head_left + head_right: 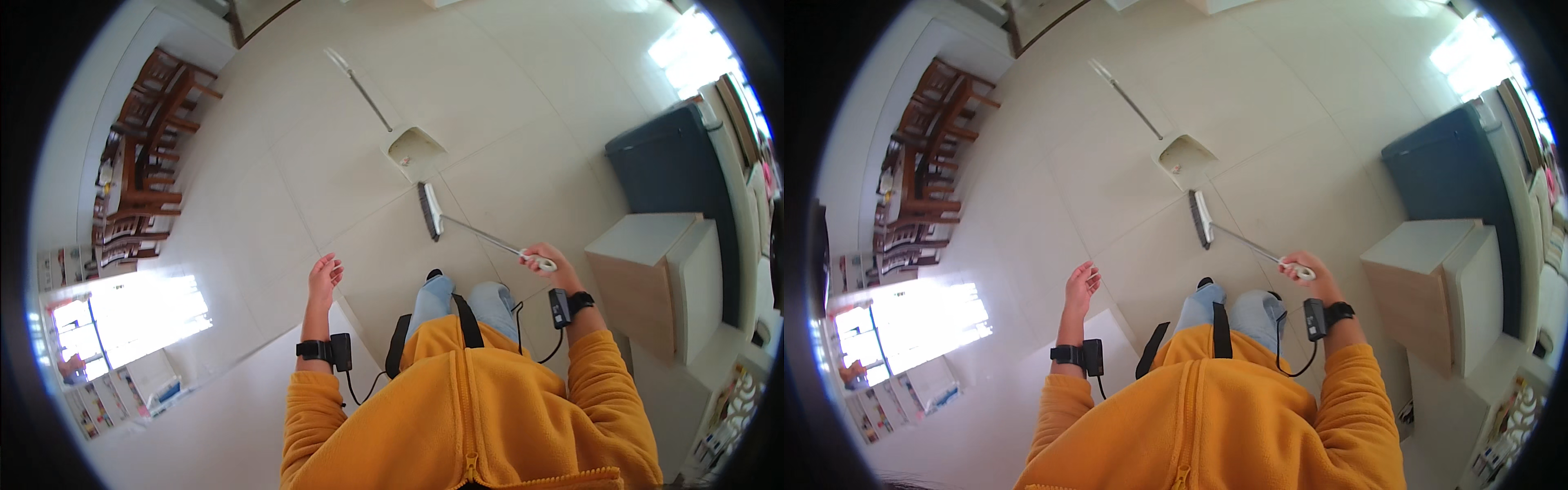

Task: The person sweeps a tiled floor with a broom and dustpan, moving debris into the dustpan and then sweeping around furniture and along the window. The person continues sweeping different areas of the room, including near a sofa and bookshelf.

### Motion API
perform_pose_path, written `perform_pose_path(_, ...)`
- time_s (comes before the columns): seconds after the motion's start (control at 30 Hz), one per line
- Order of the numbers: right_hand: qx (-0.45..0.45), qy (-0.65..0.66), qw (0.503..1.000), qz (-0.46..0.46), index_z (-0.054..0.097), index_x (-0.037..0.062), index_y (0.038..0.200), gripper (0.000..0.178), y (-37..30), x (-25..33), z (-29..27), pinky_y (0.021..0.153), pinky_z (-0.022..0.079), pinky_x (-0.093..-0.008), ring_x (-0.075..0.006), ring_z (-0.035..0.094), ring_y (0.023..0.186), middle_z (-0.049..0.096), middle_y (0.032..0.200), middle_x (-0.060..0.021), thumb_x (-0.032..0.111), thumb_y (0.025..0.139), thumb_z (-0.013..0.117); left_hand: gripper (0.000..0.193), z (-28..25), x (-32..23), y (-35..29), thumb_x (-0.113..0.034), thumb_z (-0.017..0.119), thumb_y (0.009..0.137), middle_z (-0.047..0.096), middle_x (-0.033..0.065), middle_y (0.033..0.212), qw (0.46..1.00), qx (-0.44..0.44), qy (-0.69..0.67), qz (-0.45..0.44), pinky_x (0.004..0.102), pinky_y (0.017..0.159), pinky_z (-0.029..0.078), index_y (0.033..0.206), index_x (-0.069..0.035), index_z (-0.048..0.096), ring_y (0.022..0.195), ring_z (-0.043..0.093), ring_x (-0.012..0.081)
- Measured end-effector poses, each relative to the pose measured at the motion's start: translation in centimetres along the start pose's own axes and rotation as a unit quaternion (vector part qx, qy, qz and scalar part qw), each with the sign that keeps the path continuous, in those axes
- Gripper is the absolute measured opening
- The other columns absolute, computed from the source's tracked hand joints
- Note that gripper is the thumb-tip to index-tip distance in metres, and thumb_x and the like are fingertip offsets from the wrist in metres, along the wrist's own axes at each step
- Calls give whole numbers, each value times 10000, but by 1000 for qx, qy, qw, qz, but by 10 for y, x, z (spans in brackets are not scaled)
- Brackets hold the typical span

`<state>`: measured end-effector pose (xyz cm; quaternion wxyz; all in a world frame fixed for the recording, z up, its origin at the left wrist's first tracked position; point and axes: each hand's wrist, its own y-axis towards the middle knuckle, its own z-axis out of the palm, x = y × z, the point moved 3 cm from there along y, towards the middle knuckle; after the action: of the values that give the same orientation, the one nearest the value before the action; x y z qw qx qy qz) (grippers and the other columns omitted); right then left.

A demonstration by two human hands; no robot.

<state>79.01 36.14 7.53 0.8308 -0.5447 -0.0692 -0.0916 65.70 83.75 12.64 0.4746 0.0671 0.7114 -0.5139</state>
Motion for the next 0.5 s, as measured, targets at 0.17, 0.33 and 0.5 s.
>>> perform_pose_path(0.17,-25,184,982,-9,410,-27,760,105,-24,-13,-40,323,324,-124,-29,386,416,450,621,-43,61,721,451,230,28,-37,52,-124,449,770,519,32,834,998,31,58,-15,193,577,410,993,-68,455,694,504,95)
perform_pose_path(0.33,-32,91,993,-61,420,-11,743,75,-46,-13,-43,329,330,-125,-28,378,414,436,599,-28,58,720,441,243,79,-62,99,-127,454,763,520,29,821,992,69,104,-1,179,557,403,997,-62,450,670,498,85)
perform_pose_path(0.5,-18,139,982,-129,450,20,721,109,-48,26,-21,338,336,-139,-37,426,426,462,584,-9,124,728,479,270,116,-119,155,-103,472,738,507,17,776,970,73,204,105,160,503,377,1003,-56,446,638,484,62)
